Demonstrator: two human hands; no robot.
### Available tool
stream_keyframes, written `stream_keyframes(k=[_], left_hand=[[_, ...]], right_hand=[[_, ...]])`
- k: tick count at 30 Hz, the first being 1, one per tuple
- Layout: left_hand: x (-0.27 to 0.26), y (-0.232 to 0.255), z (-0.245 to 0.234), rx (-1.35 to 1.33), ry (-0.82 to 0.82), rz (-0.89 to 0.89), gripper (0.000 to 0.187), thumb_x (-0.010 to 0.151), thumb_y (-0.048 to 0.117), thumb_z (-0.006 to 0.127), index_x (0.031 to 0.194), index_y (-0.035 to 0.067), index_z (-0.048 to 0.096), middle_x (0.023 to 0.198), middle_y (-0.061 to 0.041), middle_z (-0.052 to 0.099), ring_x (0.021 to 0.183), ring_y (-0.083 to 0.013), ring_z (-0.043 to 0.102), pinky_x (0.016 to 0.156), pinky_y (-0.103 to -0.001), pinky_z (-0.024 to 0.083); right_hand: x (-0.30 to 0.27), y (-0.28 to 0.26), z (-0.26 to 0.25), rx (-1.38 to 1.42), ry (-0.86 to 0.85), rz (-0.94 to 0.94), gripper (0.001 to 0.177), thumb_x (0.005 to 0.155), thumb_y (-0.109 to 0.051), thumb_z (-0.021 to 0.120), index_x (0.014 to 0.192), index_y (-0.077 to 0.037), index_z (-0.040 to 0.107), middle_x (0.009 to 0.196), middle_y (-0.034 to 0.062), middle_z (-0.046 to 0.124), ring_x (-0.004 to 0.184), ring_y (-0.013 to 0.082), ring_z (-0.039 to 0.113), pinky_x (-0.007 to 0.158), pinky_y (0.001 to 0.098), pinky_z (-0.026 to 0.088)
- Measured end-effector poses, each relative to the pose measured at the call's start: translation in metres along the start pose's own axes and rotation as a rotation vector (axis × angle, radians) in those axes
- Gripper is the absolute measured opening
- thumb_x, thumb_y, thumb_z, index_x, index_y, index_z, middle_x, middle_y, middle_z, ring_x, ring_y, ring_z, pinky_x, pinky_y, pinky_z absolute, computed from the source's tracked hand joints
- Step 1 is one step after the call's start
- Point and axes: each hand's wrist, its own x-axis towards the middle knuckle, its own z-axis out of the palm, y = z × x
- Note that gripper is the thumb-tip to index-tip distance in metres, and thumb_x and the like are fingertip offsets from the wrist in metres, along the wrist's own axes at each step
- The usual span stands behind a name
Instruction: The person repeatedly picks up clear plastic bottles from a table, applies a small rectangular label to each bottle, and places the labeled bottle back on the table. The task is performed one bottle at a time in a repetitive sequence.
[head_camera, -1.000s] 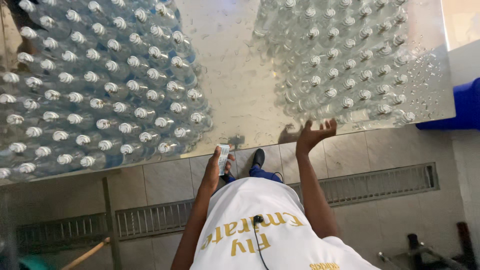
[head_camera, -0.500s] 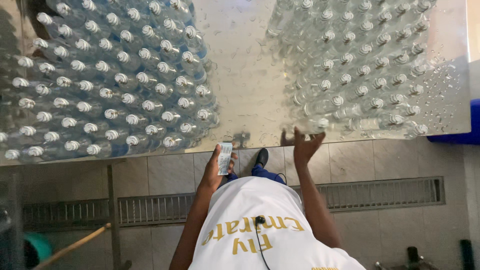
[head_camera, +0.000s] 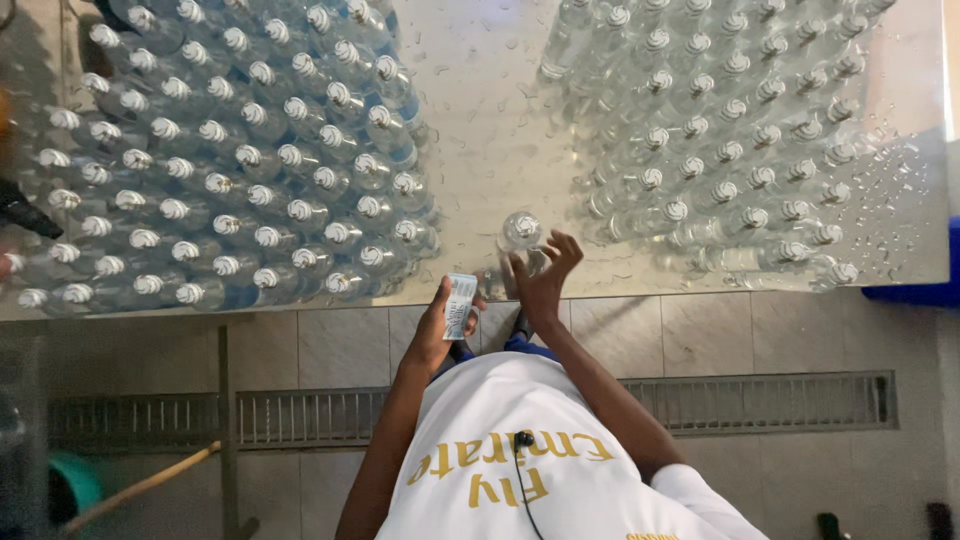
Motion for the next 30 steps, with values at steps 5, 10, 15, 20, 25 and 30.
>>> stream_keyframes(k=[5, 10, 15, 20, 25, 30], left_hand=[[-0.009, 0.013, 0.02, 0.052, 0.01, -0.062, 0.076, 0.108, 0.071, 0.051, 0.14, 0.006, 0.075, 0.1, -0.019, 0.082, 0.07, -0.0223, 0.075, 0.057, -0.032, 0.058], [-0.016, 0.026, 0.043, 0.001, 0.027, -0.161, 0.069, 0.105, 0.063, 0.064, 0.145, 0.007, 0.074, 0.113, -0.016, 0.083, 0.077, -0.0228, 0.075, 0.068, -0.036, 0.061], [-0.046, 0.055, 0.094, 0.293, 0.057, -0.281, 0.099, 0.101, 0.08, 0.056, 0.18, 0.031, 0.023, 0.188, -0.004, 0.006, 0.169, -0.0404, -0.004, 0.127, -0.07, -0.011], [-0.024, 0.036, 0.049, 0.103, -0.138, -0.008, 0.063, 0.114, 0.056, 0.053, 0.11, -0.001, 0.08, 0.082, -0.019, 0.078, 0.058, -0.0235, 0.071, 0.051, -0.032, 0.056], [-0.037, 0.051, 0.067, 0.115, -0.078, -0.004, 0.064, 0.113, 0.058, 0.054, 0.108, -0.001, 0.079, 0.089, -0.018, 0.078, 0.062, -0.0237, 0.07, 0.048, -0.032, 0.053], [-0.037, 0.059, 0.07, 0.061, -0.03, 0.025, 0.062, 0.109, 0.06, 0.06, 0.101, 0.001, 0.076, 0.081, -0.017, 0.074, 0.058, -0.0269, 0.071, 0.045, -0.033, 0.053]], right_hand=[[-0.002, -0.059, -0.042, 0.044, -0.368, -0.121, 0.033, 0.094, -0.021, 0.089, 0.118, -0.011, 0.068, 0.117, 0.0065, 0.061, 0.111, 0.0315, 0.067, 0.1, 0.0439, 0.054], [0.0, -0.046, -0.031, 0.159, -0.754, 0.135, 0.04, 0.079, -0.018, 0.099, 0.114, -0.015, 0.079, 0.113, 0.0051, 0.074, 0.104, 0.0289, 0.076, 0.095, 0.0431, 0.059], [0.022, -0.07, -0.04, 0.128, -0.776, 0.321, 0.033, 0.079, -0.018, 0.101, 0.106, -0.011, 0.083, 0.087, 0.0096, 0.082, 0.087, 0.0196, 0.077, 0.089, 0.0437, 0.058], [0.031, -0.064, -0.043, 0.054, -0.792, 0.221, 0.028, 0.083, -0.022, 0.098, 0.107, -0.015, 0.084, 0.088, 0.0059, 0.084, 0.092, 0.0193, 0.079, 0.092, 0.0382, 0.054], [0.044, -0.084, -0.049, -0.017, -0.84, 0.018, 0.022, 0.095, -0.015, 0.085, 0.117, -0.019, 0.084, 0.093, 0.0073, 0.087, 0.093, 0.0297, 0.081, 0.091, 0.0423, 0.055], [0.057, -0.112, -0.049, -0.088, -0.775, -0.299, 0.016, 0.102, -0.017, 0.076, 0.116, -0.019, 0.083, 0.092, 0.0129, 0.083, 0.092, 0.0411, 0.079, 0.085, 0.0509, 0.062]])
